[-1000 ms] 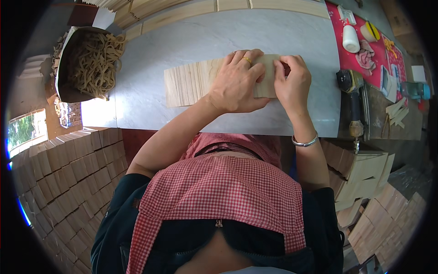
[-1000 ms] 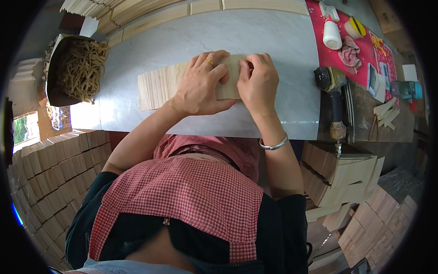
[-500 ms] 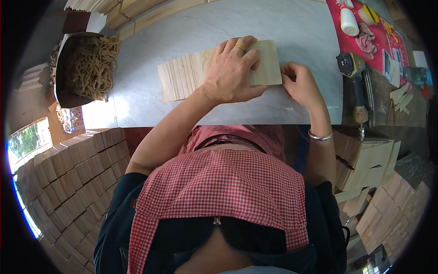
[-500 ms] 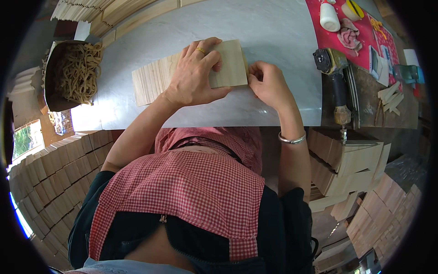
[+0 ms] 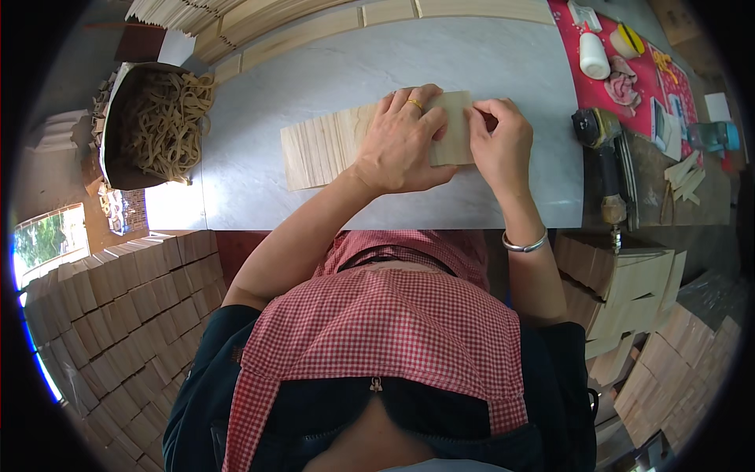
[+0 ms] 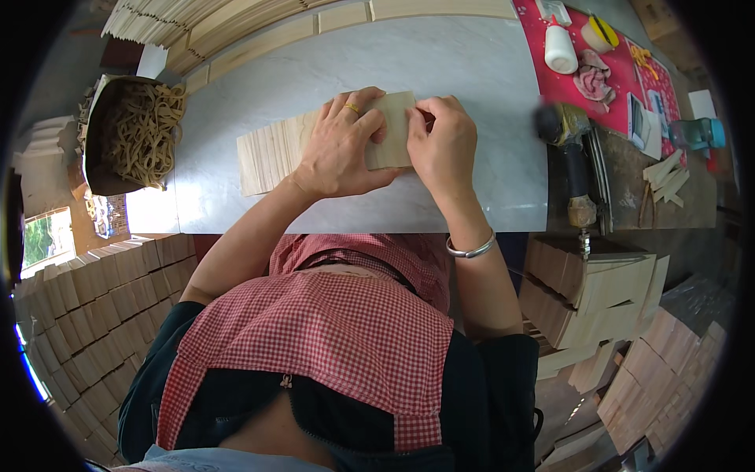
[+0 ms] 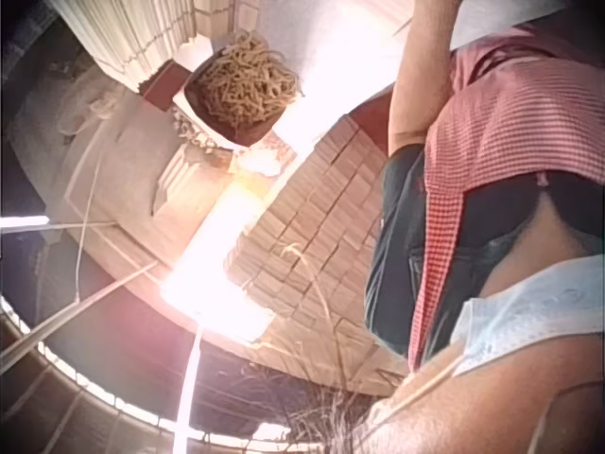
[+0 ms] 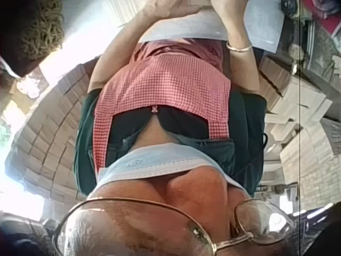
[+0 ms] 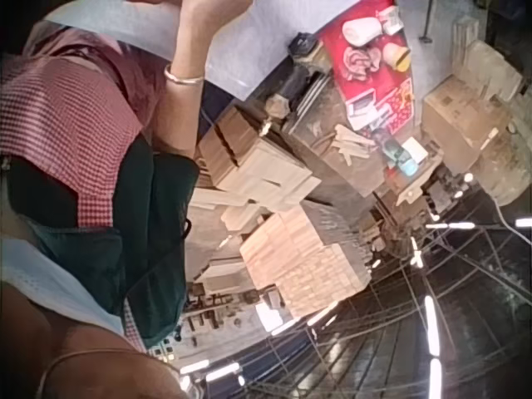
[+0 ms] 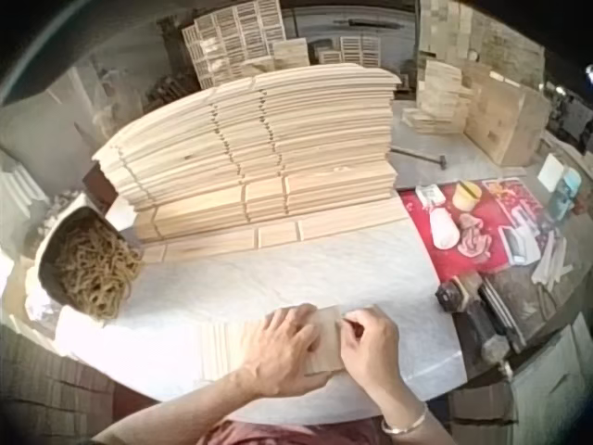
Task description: Assembling wooden boxes by applying glue to joints and securing them with a pneumatic nail gun.
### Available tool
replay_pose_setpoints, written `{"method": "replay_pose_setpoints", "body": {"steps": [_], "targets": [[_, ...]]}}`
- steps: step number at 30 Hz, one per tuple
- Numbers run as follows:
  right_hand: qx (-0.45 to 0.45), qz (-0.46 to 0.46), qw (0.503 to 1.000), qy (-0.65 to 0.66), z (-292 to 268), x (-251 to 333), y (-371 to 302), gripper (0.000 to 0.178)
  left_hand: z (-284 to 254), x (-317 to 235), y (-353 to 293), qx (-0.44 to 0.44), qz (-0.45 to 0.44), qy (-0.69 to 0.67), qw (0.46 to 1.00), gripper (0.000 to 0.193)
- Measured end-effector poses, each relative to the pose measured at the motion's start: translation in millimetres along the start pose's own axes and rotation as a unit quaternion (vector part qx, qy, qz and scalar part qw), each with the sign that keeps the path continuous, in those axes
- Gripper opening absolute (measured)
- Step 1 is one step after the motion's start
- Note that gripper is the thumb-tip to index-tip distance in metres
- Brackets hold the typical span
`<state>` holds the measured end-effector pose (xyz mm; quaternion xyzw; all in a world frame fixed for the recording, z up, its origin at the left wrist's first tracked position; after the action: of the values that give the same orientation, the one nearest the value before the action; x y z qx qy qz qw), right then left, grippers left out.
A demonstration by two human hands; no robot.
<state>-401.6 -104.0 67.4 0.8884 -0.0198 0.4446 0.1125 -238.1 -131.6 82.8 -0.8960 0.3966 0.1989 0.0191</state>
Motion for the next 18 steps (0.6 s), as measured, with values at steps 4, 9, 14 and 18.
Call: {"method": "replay_pose_setpoints", "body": {"steps": [4, 9, 14, 18], "targets": [[-0.018, 0.022, 0.999, -0.018, 9.5, 6.7, 0.1, 0.004, -1.6, 2.2, -3.6, -0.005, -0.006, -0.002, 1.0, 0.04], [-0.023, 0.036, 0.999, -0.015, 12.0, 1.3, 0.6, 0.005, -0.9, 1.9, -2.7, 0.005, -0.014, -0.004, 1.0, 0.04], [0.027, -0.006, 1.0, -0.01, -13.3, -2.5, -17.4, 0.007, -0.6, 2.8, -4.9, -0.011, -0.006, 0.001, 1.0, 0.041], [0.066, -0.024, 0.997, -0.034, -28.3, 6.1, -45.4, 0.009, -0.3, 4.8, -5.2, -0.023, -0.004, 0.01, 1.0, 0.042]]}}
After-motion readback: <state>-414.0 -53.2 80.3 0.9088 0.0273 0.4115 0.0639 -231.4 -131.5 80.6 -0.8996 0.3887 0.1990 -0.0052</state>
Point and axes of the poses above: each hand's wrist, its own y-axis towards the middle knuckle, its own z-axis out of the palm, x = y × z, the point moved 3 cm from there along y, towards the middle knuckle, and after that the axes turned 10 degrees about x, right-handed, at the moved point
